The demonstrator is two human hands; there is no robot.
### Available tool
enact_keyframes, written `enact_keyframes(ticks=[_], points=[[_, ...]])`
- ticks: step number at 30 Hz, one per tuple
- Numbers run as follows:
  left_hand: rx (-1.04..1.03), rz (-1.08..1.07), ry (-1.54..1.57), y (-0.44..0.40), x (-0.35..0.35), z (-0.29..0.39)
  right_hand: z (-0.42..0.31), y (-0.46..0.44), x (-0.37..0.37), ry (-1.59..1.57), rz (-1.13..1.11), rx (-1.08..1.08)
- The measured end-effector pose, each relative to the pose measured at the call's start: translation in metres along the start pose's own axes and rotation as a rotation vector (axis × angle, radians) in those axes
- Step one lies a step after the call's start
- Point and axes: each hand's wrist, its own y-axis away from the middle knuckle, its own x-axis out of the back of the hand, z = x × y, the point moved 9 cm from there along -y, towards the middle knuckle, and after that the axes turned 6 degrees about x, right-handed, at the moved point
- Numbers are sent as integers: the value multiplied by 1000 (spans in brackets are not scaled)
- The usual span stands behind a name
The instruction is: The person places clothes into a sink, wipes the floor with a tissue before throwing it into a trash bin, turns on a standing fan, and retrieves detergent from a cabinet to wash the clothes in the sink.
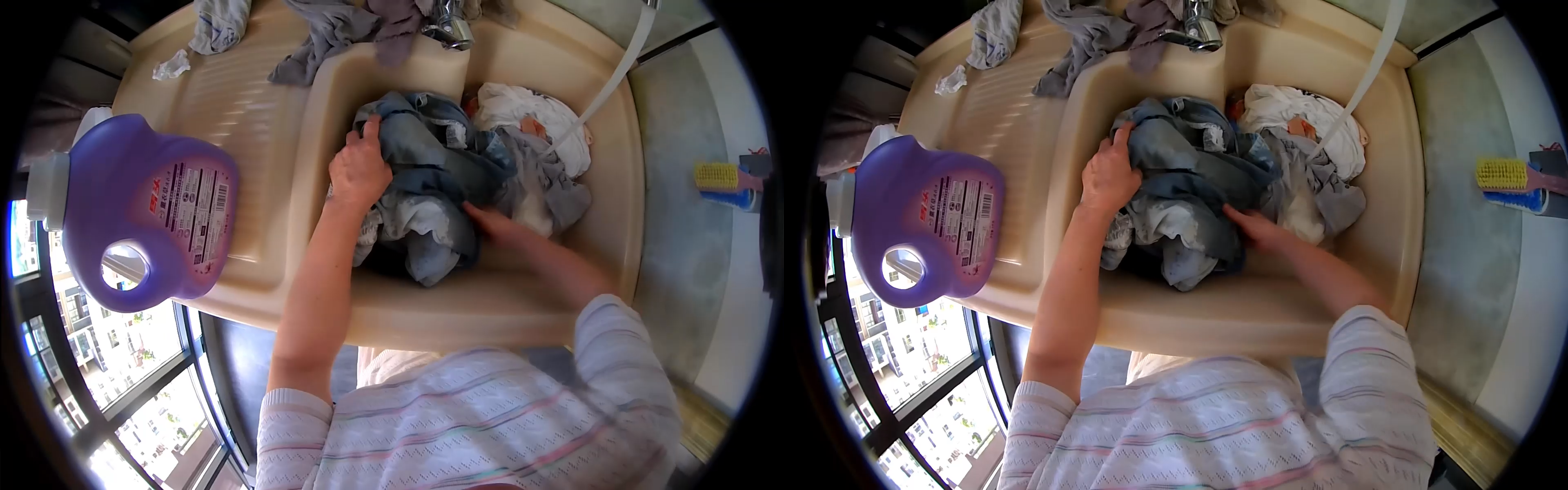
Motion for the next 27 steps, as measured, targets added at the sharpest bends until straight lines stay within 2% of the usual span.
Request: enact_keyframes(ticks=[4,7,8,10,11,13,15,18,19,22,24,26,27], points=[[46,-53,83,-6,-12,-9,-19,1,-55,-432,-117,31],[50,-114,132,-7,-24,-10,-21,-7,-72,-701,-315,172],[48,-138,140,-7,-30,-10,-29,4,-70,-687,-233,137],[-83,-299,268,-9,-58,-8,-47,37,-58,-656,-61,67],[-148,-377,335,-8,-64,-3,-60,52,-51,-679,-145,98],[-269,-686,820,24,-70,29,-99,100,-24,-588,-86,265],[-228,-912,1085,46,-89,48,-142,157,-7,-351,3,466],[-411,-996,1019,54,-104,60,-174,193,7,-46,71,635],[-545,-893,713,47,-107,57,-183,202,3,94,106,673],[-292,-768,-70,31,-60,24,-195,206,-16,471,163,793],[-202,-299,-4,0,-15,-1,-184,176,-39,683,145,895],[-145,-147,397,-2,12,-2,-159,129,-71,1109,213,588],[-112,-66,597,-2,22,-6,-144,98,-88,1155,248,632]])
